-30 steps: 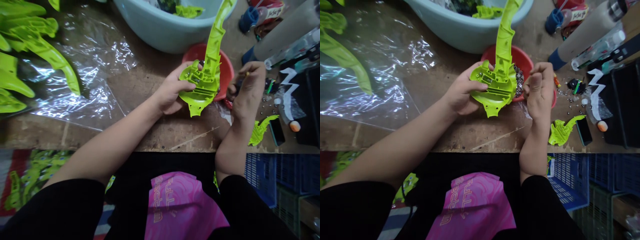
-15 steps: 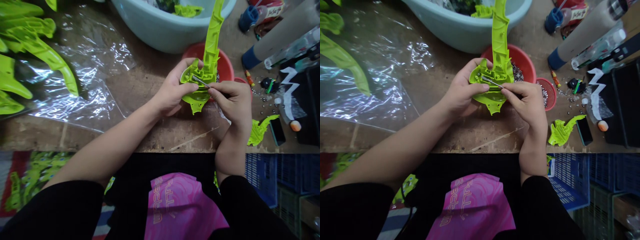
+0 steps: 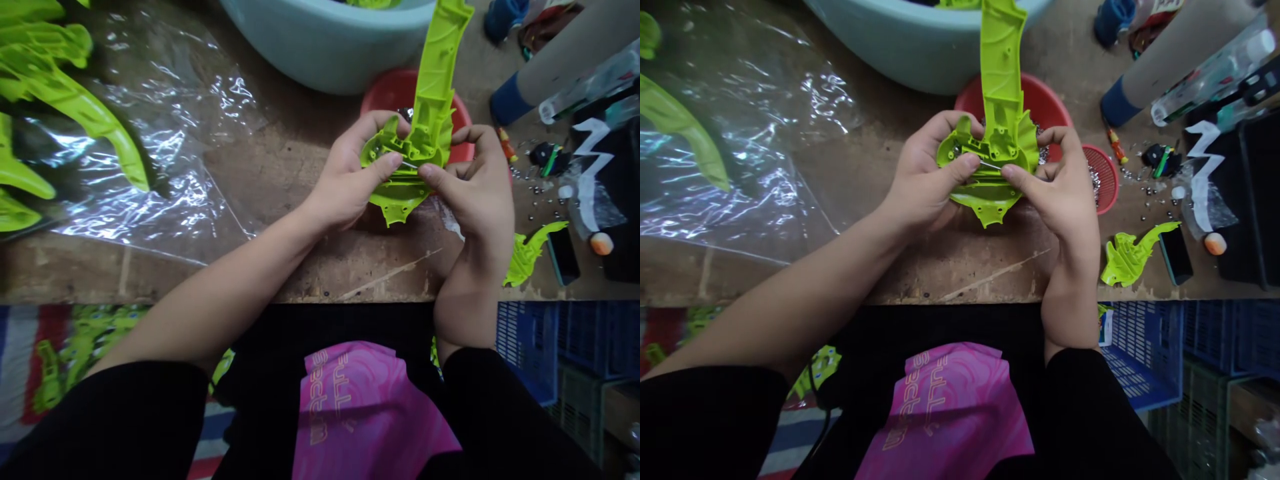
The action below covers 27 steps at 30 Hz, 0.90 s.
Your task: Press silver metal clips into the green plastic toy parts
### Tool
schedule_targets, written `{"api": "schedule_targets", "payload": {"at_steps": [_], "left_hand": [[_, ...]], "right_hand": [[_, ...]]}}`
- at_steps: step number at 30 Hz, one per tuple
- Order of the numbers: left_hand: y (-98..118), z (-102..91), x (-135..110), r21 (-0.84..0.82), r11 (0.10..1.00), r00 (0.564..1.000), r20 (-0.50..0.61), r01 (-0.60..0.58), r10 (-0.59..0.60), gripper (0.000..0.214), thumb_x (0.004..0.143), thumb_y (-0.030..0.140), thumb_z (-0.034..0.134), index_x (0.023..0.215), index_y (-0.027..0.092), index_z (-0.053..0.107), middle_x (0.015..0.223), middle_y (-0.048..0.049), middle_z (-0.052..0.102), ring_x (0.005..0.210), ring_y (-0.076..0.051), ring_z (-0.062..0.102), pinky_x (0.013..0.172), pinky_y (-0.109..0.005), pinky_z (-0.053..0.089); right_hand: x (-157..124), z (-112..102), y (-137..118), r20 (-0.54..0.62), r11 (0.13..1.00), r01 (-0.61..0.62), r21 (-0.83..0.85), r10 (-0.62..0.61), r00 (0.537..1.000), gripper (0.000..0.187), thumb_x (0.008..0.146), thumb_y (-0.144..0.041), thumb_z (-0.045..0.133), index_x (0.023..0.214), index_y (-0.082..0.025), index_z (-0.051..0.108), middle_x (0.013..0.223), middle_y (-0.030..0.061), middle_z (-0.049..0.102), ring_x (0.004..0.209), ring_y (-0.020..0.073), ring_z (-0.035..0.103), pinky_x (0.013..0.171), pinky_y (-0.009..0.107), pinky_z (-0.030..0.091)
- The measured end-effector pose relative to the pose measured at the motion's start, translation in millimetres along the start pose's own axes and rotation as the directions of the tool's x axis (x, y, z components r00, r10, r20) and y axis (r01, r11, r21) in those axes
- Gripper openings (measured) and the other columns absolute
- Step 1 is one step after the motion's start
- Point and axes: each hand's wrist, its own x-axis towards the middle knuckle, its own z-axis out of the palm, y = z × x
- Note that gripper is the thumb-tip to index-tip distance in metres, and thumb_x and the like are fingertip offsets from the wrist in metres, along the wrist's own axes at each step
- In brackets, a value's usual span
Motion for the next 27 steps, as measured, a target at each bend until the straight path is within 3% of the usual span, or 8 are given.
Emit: {"api": "schedule_targets", "payload": {"at_steps": [4,7,11,16,19,24,27], "left_hand": [[-5,-4.8,0,0.061,0.998,0.999,-0.007,-0.034,0.034,0.041,0.083,0.045,0.086,0.108,0.021,0.067,0.112,-0.0020,0.070,0.135,-0.030,0.070,0.119,-0.048,0.057],[-5,-6.1,1,0.039,0.999,0.999,0.022,-0.027,0.026,0.050,0.081,0.052,0.087,0.113,0.022,0.064,0.112,-0.0025,0.070,0.133,-0.029,0.070,0.118,-0.049,0.057],[-9,-7.9,4,0.033,0.999,0.998,0.059,-0.024,0.022,0.063,0.078,0.064,0.086,0.118,0.024,0.058,0.112,-0.0021,0.069,0.130,-0.029,0.072,0.113,-0.052,0.059],[-16,-13.5,9,0.061,0.998,0.999,0.028,-0.021,0.019,0.071,0.073,0.071,0.088,0.114,0.024,0.054,0.108,-0.0011,0.069,0.124,-0.028,0.074,0.108,-0.050,0.062],[-14,-11.4,8,0.035,0.999,1.000,0.006,0.001,-0.001,0.069,0.071,0.066,0.090,0.111,0.025,0.052,0.106,-0.0012,0.068,0.125,-0.028,0.073,0.105,-0.045,0.063],[-8,-2.2,2,0.048,0.996,0.993,-0.097,0.073,-0.068,0.062,0.072,0.056,0.091,0.104,0.025,0.047,0.106,-0.0026,0.066,0.131,-0.029,0.067,0.101,-0.037,0.063],[-3,-1.9,1,0.050,0.994,0.992,-0.088,0.095,-0.091,0.057,0.075,0.053,0.087,0.105,0.025,0.047,0.107,-0.0026,0.065,0.134,-0.030,0.066,0.100,-0.038,0.063]], "right_hand": [[1,6,-3,-0.037,0.999,-0.018,0.043,0.020,0.999,0.069,0.077,-0.067,0.092,0.120,-0.028,0.053,0.065,-0.0102,0.051,0.051,0.0104,0.049,0.050,0.025,0.040],[6,11,-6,-0.097,0.997,0.002,0.075,0.006,0.995,0.069,0.073,-0.067,0.095,0.116,-0.028,0.056,0.069,-0.0087,0.052,0.054,0.0105,0.049,0.052,0.026,0.039],[13,19,-6,-0.215,0.988,0.026,0.155,0.008,0.976,0.062,0.079,-0.082,0.080,0.102,-0.027,0.063,0.073,-0.0035,0.058,0.056,0.0117,0.047,0.052,0.029,0.038],[14,27,-8,-0.331,0.964,0.143,0.223,-0.063,0.941,0.068,0.078,-0.092,0.068,0.075,-0.024,0.067,0.067,-0.0018,0.055,0.049,0.0086,0.031,0.049,0.031,0.032],[14,27,-10,-0.361,0.955,0.074,0.288,0.037,0.932,0.075,0.076,-0.100,0.055,0.087,-0.027,0.070,0.069,-0.0013,0.051,0.050,0.0108,0.029,0.045,0.032,0.024],[13,26,-11,-0.261,0.984,-0.090,0.152,0.128,0.957,0.097,0.078,-0.105,0.027,0.131,-0.033,0.065,0.077,0.0033,0.056,0.061,0.0188,0.047,0.051,0.035,0.036],[16,24,-6,-0.256,0.985,-0.069,0.160,0.109,0.961,0.098,0.078,-0.106,0.027,0.130,-0.031,0.063,0.079,0.0042,0.056,0.065,0.0201,0.050,0.051,0.035,0.037]]}}
